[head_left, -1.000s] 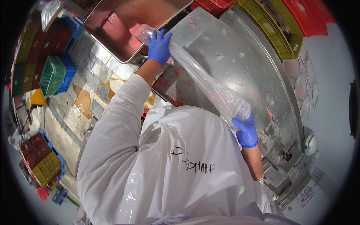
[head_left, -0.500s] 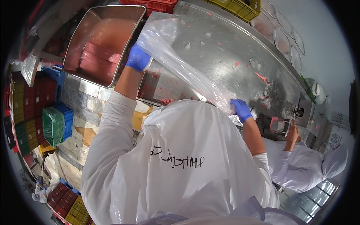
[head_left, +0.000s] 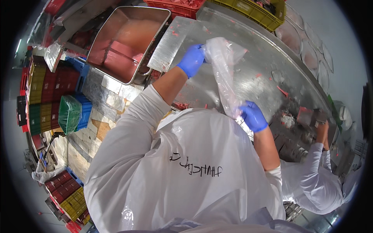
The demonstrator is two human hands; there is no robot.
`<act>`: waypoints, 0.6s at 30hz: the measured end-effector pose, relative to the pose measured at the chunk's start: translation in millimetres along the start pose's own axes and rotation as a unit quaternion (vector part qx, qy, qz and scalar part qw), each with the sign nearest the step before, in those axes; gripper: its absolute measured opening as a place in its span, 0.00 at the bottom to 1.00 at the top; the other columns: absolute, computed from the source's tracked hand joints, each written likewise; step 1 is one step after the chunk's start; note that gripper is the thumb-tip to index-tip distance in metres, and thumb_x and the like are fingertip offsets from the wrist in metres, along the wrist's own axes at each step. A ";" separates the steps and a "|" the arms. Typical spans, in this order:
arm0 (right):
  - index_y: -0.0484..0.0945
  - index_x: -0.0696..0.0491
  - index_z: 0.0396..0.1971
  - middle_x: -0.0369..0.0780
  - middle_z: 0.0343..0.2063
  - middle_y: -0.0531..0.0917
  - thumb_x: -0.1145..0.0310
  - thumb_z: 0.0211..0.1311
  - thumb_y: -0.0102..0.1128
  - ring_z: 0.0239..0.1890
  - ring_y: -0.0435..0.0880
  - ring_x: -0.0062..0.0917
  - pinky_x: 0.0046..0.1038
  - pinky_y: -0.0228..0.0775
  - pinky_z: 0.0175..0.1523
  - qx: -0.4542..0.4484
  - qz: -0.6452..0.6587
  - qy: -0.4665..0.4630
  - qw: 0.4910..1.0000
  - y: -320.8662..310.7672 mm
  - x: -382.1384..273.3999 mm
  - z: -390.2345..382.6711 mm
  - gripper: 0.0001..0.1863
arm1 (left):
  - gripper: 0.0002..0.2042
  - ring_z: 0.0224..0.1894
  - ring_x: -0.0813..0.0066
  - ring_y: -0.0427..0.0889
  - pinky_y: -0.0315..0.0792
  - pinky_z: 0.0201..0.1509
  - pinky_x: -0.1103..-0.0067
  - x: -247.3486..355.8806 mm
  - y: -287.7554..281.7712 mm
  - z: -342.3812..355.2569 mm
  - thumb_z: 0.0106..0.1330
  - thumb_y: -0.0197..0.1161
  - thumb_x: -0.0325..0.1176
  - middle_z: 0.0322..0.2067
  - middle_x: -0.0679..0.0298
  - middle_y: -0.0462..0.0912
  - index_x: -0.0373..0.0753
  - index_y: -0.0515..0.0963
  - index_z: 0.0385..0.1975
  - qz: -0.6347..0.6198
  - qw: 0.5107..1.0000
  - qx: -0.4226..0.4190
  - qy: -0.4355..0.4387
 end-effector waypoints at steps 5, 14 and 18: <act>0.77 0.49 0.58 0.39 0.47 0.80 0.65 0.67 0.56 0.42 0.83 0.25 0.29 0.77 0.47 0.148 0.025 -0.058 0.987 -49.8 -7.7 31.4 0.20 | 0.10 0.34 0.77 0.80 0.74 0.40 0.73 -34.2 47.5 -0.1 0.66 0.58 0.32 0.29 0.65 0.85 0.34 0.84 0.38 0.382 0.850 -0.362 -0.021; 0.70 0.34 0.66 0.44 0.63 0.71 0.64 0.47 0.73 0.57 0.78 0.44 0.41 0.75 0.58 0.193 -0.728 -0.347 0.559 -71.2 -169.0 -52.2 0.41 | 0.19 0.56 0.75 0.77 0.69 0.62 0.76 -5.0 176.4 -19.3 0.71 0.54 0.27 0.53 0.62 0.80 0.33 0.71 0.62 0.079 0.946 -0.305 0.081; 0.72 0.51 0.62 0.47 0.61 0.75 0.65 0.51 0.73 0.59 0.77 0.42 0.42 0.70 0.61 0.422 -0.636 -0.539 0.357 -116.8 -276.8 -94.4 0.35 | 0.20 0.58 0.71 0.77 0.70 0.64 0.72 25.4 172.9 -6.1 0.73 0.54 0.28 0.53 0.60 0.79 0.35 0.69 0.63 0.026 0.958 -0.240 0.156</act>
Point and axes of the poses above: each hand's wrist, its own z-axis towards the middle knuckle, its own y-axis out of the palm, x = y × z, the point moved 1 cm from there along z, towards the middle knuckle
